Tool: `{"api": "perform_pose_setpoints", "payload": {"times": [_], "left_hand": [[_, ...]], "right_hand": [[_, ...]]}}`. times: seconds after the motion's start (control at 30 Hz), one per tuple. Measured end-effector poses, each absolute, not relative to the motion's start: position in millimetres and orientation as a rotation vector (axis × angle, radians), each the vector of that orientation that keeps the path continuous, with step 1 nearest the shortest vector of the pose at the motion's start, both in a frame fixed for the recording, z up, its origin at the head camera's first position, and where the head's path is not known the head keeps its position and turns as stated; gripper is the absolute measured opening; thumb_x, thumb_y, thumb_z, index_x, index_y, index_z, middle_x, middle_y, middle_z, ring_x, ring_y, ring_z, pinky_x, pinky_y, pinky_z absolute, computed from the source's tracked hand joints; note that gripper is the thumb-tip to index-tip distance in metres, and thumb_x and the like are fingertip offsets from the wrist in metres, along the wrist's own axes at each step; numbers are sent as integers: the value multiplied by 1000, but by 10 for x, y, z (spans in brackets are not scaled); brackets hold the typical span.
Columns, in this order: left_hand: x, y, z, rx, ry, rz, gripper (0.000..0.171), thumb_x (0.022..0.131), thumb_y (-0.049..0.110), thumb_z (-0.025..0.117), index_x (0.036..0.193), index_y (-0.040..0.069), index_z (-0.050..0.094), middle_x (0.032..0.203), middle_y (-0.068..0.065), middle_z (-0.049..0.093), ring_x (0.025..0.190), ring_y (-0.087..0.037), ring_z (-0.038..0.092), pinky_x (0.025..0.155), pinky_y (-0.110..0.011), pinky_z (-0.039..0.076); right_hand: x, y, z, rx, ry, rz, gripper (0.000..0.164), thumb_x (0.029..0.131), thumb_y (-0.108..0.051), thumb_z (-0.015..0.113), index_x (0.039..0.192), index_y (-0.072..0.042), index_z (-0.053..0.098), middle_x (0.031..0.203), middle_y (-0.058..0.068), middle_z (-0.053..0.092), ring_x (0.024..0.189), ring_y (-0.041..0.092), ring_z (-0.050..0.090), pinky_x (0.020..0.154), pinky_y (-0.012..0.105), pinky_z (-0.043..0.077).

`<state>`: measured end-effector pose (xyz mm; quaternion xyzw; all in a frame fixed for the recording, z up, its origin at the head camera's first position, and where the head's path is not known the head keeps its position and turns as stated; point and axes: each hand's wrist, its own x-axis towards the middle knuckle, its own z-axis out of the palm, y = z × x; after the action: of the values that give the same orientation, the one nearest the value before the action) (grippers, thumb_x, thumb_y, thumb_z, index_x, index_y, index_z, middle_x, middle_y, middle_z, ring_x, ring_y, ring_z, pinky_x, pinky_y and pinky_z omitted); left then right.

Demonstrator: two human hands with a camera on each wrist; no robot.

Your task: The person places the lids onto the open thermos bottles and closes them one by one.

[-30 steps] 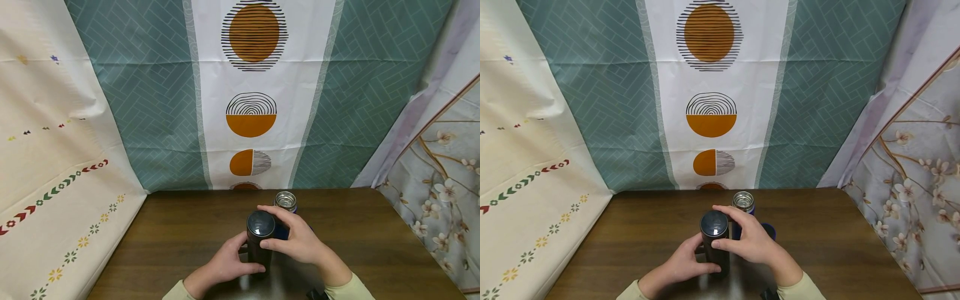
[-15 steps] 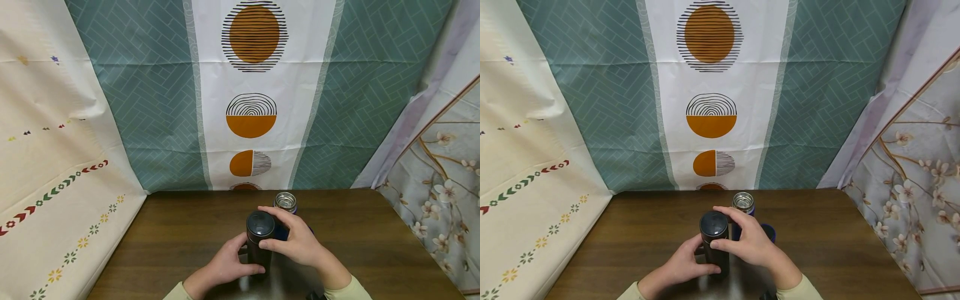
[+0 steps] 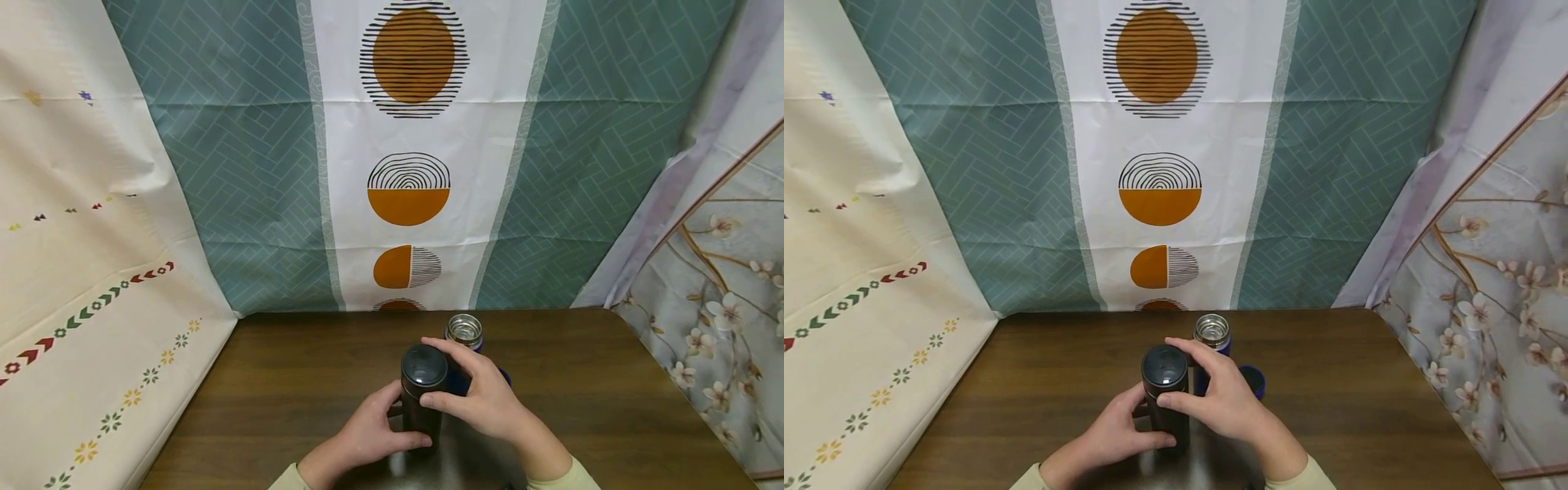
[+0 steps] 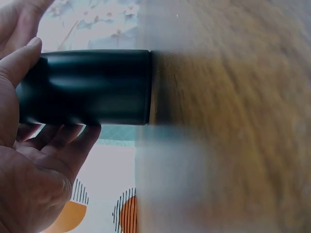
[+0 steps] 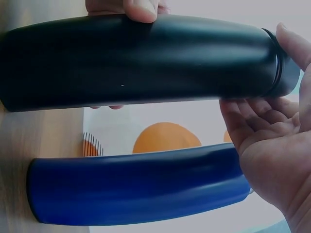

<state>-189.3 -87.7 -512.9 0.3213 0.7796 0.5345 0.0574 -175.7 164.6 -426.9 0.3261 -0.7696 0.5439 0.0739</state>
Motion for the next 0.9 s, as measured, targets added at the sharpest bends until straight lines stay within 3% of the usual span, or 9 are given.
{"api": "perform_pose_setpoints", "payload": {"times": [0.6,0.9], "left_hand": [[-1877,-853,-5130,981,2375,1629,75,89,36,97,154,36,59,145,9,68,131,-16,67,106,-41,59],[-1887,-873,-5142,970,2362,1626,75,90,36,97,155,33,59,145,9,68,131,-15,67,108,-42,58]], "right_hand": [[-1717,1634,-4288,937,-2289,1579,75,92,-17,94,159,-24,60,147,1,69,129,23,70,110,31,55],[-1724,1605,-4313,915,-2285,1526,77,89,-21,98,157,-26,61,146,-2,70,127,32,71,109,39,57]]}}
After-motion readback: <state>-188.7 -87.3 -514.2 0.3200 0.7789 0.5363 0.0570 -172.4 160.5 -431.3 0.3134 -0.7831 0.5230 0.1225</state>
